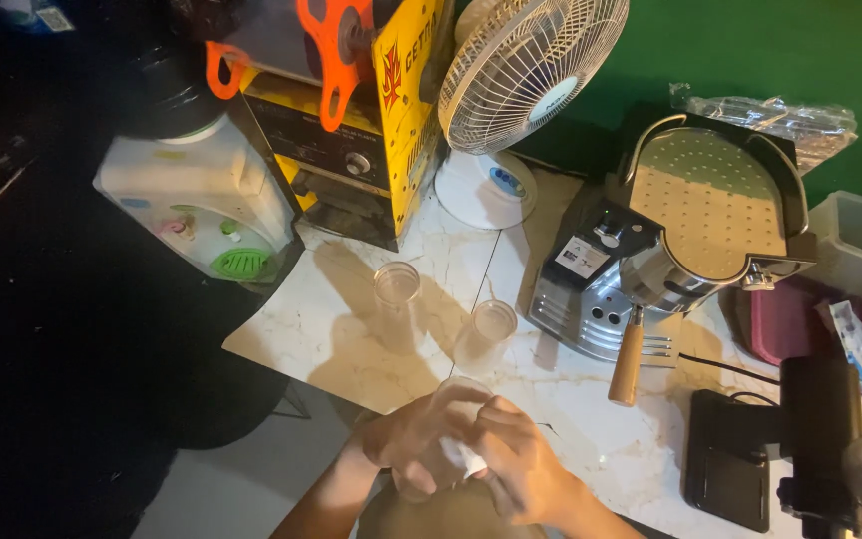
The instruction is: Cleaning and wiping glass cups with a tissue at a coffee shop counter.
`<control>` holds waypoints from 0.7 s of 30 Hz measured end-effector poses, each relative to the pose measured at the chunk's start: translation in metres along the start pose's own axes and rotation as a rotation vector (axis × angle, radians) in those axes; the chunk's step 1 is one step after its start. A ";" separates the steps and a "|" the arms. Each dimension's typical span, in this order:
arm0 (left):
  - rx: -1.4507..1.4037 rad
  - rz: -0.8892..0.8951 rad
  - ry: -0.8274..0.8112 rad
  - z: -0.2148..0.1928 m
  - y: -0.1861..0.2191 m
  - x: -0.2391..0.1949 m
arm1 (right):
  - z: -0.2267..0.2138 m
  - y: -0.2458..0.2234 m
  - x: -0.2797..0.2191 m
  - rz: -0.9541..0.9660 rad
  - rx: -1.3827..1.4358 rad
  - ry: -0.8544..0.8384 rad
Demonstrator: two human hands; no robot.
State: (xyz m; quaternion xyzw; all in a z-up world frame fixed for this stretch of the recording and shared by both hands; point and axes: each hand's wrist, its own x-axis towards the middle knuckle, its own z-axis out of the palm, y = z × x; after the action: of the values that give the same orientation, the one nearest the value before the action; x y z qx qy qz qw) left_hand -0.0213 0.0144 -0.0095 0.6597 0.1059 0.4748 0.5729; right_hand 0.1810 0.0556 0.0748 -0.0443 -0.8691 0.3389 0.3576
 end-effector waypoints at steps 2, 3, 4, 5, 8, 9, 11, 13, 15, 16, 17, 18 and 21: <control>-0.118 -0.071 0.057 -0.003 -0.030 -0.013 | -0.003 0.012 -0.012 0.046 -0.054 0.025; -0.236 -0.140 0.116 -0.004 -0.045 -0.020 | -0.005 0.018 -0.018 0.093 -0.108 0.047; -0.236 -0.141 0.121 0.005 -0.031 -0.011 | -0.005 0.016 -0.016 0.092 -0.104 0.045; 0.007 -0.188 0.310 0.014 -0.018 0.001 | -0.007 0.015 -0.013 0.065 -0.286 0.106; 0.400 -0.260 0.469 0.032 0.002 0.022 | -0.001 0.011 -0.011 0.055 -0.499 0.182; 0.551 -0.285 0.436 0.037 0.006 0.028 | 0.002 0.009 -0.010 0.070 -0.531 0.200; 0.602 -0.346 0.530 0.043 -0.007 0.023 | 0.010 0.001 -0.011 0.103 -0.508 0.227; 0.654 -0.405 0.625 0.047 -0.007 0.021 | 0.016 -0.002 -0.019 0.131 -0.486 0.253; 0.472 -0.347 0.590 0.049 0.006 0.021 | 0.019 0.002 -0.034 0.306 -0.310 0.237; 0.472 -0.345 0.595 0.047 -0.005 0.012 | 0.012 0.004 -0.033 0.303 -0.309 0.233; 0.249 -0.293 0.477 0.045 -0.015 0.001 | 0.005 0.005 -0.033 0.216 -0.194 0.139; 0.029 -0.238 0.357 0.044 -0.026 -0.009 | -0.002 0.006 -0.033 0.129 -0.079 0.045; -0.593 -0.293 0.233 0.051 -0.034 -0.019 | -0.011 0.003 -0.028 0.136 0.096 -0.011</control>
State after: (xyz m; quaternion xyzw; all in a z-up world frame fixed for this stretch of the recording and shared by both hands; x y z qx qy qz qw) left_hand 0.0205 -0.0215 -0.0425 0.3835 0.1216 0.4698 0.7858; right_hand 0.2080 0.0547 0.0625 -0.0843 -0.8486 0.4041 0.3308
